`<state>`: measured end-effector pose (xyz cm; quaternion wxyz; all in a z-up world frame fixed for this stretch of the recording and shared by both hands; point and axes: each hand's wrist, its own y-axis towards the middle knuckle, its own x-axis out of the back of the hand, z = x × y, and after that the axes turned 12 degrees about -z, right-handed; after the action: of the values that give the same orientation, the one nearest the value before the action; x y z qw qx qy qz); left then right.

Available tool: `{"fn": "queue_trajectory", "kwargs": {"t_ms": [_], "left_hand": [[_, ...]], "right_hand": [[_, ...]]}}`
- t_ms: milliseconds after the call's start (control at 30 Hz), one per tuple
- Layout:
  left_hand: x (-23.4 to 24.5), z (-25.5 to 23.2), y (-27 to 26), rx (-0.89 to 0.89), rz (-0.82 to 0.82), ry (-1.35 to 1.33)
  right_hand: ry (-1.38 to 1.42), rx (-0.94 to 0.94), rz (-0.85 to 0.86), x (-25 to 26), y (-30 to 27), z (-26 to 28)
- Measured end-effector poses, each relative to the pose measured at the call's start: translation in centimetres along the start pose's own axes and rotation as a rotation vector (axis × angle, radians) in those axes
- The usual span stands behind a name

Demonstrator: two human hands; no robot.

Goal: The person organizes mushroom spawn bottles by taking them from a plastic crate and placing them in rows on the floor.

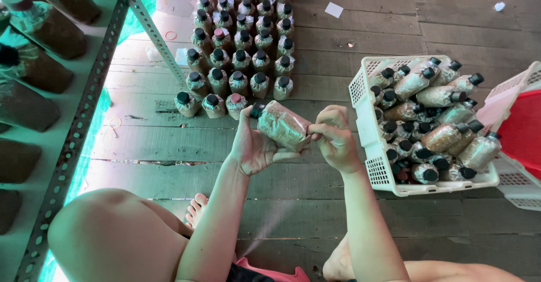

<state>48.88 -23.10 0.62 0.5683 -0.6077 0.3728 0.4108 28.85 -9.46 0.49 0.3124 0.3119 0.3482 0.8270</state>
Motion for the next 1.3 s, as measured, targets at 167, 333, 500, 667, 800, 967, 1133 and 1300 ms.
{"fn": "queue_trajectory", "kwargs": {"t_ms": [167, 333, 500, 667, 800, 967, 1133, 1300], "left_hand": [[-1.3, -0.1, -0.8, 0.013, 0.003, -0.001], [-0.2, 0.0, -0.1, -0.016, -0.03, 0.008], [-1.6, -0.2, 0.0, -0.245, -0.291, 0.126], [0.0, -0.6, 1.1, -0.458, -0.592, 0.434], [0.5, 1.2, 2.4, -0.587, -0.642, 0.818], [-1.2, 2.4, 2.0, -0.65, -0.552, 0.884], [0.3, 0.8, 1.9, -0.703, -0.497, 0.728], [-0.4, 2.3, 2.5, -0.811, -0.499, 0.906]], "right_hand": [[0.133, -0.065, -0.097, -0.1, -0.1, 0.2], [-0.01, -0.015, 0.004, -0.3, 0.4, -0.1], [0.004, -0.289, 0.025, -0.5, -0.1, -1.4], [0.363, -1.039, 0.249, -0.6, 2.1, 2.1], [0.517, -1.104, 0.285, -2.0, 2.1, 3.5], [0.741, -1.403, -0.035, -3.2, -1.9, -3.8], [1.059, -1.415, -0.221, 0.3, 1.3, -1.7], [1.203, -1.42, -0.262, 1.7, 1.5, -1.9]]}}
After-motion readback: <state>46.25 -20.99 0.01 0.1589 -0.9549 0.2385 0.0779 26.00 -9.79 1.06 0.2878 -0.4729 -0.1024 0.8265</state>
